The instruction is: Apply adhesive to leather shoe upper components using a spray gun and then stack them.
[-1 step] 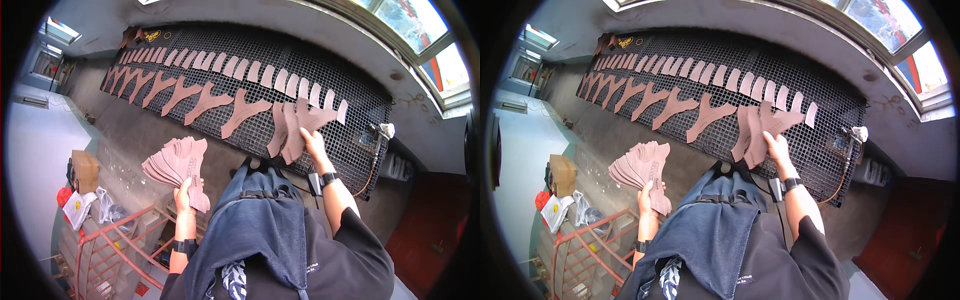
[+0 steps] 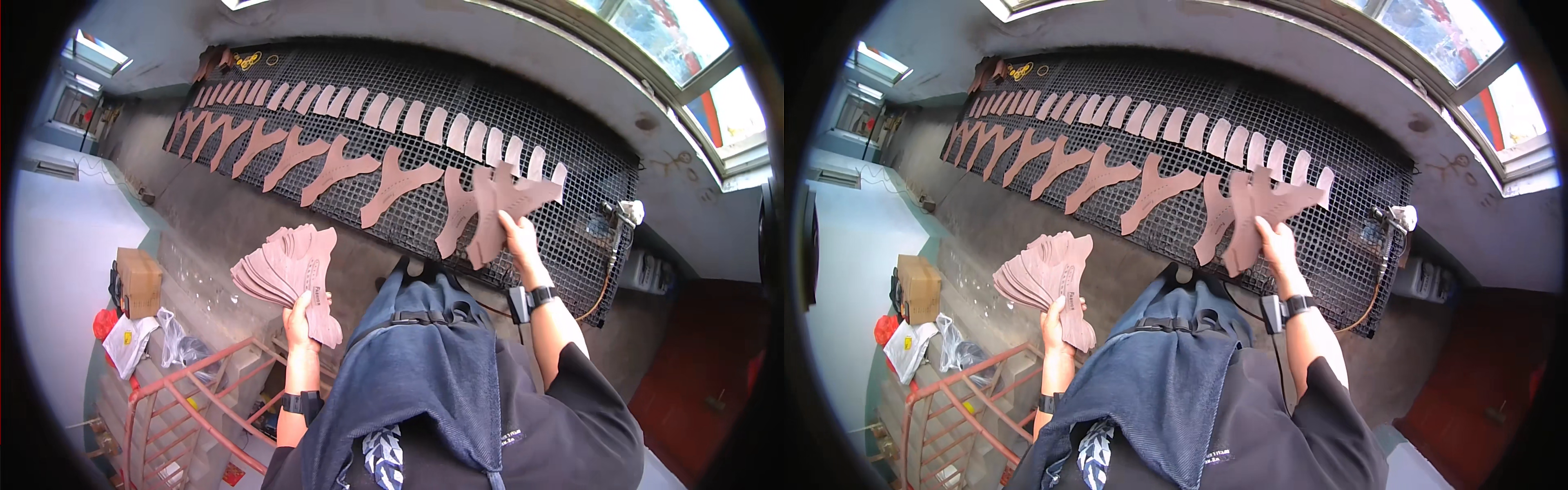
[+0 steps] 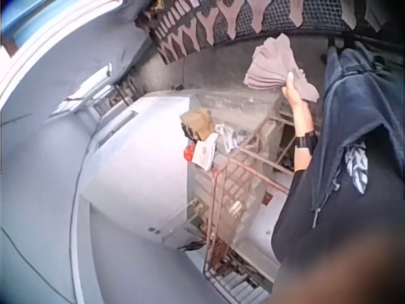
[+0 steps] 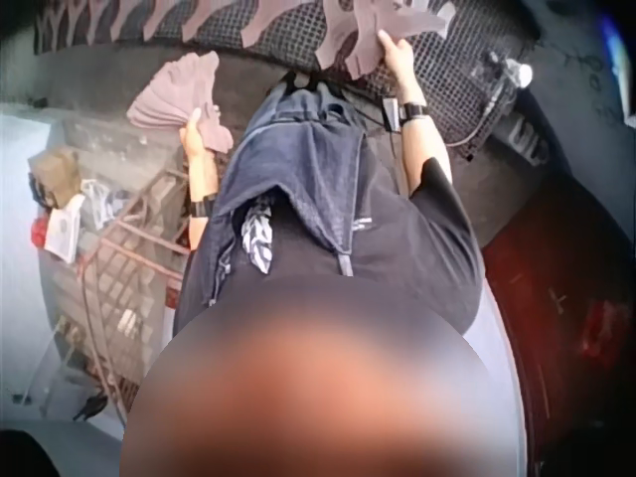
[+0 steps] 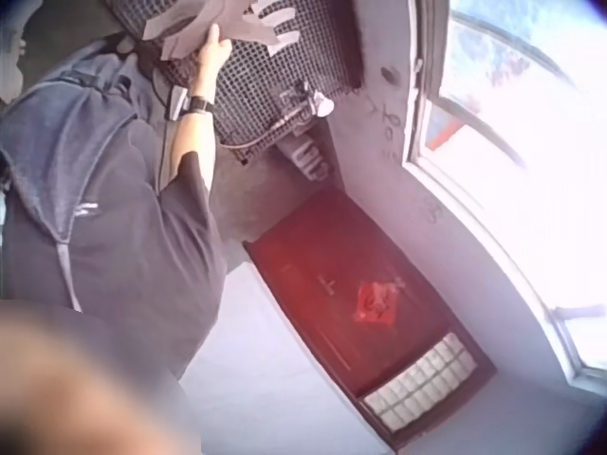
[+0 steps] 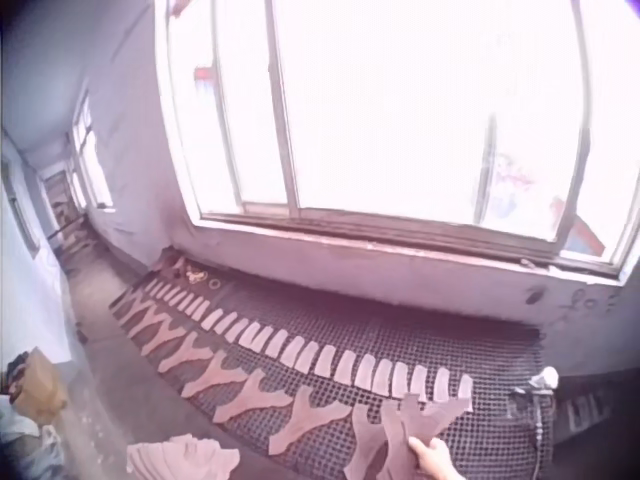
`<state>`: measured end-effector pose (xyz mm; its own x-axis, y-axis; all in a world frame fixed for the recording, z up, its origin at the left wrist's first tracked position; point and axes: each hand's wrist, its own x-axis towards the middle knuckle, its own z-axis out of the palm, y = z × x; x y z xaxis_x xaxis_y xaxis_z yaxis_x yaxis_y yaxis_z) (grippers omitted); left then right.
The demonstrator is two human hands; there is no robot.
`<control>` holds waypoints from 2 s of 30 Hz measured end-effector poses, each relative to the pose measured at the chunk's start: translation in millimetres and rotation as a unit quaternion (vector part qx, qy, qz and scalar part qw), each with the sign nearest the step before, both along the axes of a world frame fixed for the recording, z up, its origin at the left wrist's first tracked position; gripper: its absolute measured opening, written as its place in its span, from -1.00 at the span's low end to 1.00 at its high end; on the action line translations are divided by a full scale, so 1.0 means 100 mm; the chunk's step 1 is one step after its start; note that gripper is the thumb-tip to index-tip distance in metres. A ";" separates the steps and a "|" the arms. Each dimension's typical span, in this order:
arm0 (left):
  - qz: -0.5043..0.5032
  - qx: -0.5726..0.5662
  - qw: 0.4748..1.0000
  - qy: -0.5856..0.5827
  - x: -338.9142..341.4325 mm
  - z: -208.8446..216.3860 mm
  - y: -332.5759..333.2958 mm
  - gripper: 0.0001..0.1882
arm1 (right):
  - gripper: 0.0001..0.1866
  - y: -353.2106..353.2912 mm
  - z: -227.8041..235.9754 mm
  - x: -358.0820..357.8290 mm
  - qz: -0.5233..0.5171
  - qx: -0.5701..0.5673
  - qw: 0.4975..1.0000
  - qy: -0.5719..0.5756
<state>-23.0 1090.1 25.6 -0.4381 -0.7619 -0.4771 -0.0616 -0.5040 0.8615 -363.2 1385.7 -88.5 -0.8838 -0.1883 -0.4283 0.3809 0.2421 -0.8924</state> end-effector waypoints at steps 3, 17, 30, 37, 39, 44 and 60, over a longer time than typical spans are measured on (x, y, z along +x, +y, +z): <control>-0.006 0.011 1.000 -0.005 -0.02 -0.07 -0.11 -0.64 | -0.60 0.49 -0.17 -0.02 -0.036 0.023 0.998 0.056; -0.119 0.024 0.993 0.005 -0.43 -0.11 -0.09 -0.58 | -0.71 1.33 -0.15 0.24 -0.116 0.003 0.993 -0.023; -0.215 0.048 0.975 0.036 -0.92 0.00 0.36 -0.57 | -0.20 1.43 -0.09 0.58 0.108 0.543 0.792 0.257; -0.286 0.036 0.957 0.035 -1.15 0.11 0.70 -0.58 | -0.15 1.50 -0.10 0.59 0.180 0.501 0.792 0.301; -0.306 0.038 0.950 0.042 -1.19 0.17 0.79 -0.58 | -0.17 1.39 0.05 0.59 0.169 0.490 0.795 0.315; -0.337 0.045 0.939 0.057 -1.22 0.20 0.87 -0.50 | -0.24 0.87 0.34 0.55 0.232 0.373 0.800 0.408; -0.314 0.047 0.945 0.082 -0.54 0.05 0.38 -0.46 | -0.17 0.28 0.09 0.79 0.244 0.372 0.835 0.324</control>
<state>-76.7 1128.5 30.6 -0.8629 -0.2859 -0.4167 -0.2437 -0.4868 0.8388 -284.7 1413.5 -79.5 -0.8709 -0.4890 -0.0494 -0.4298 0.8065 -0.4060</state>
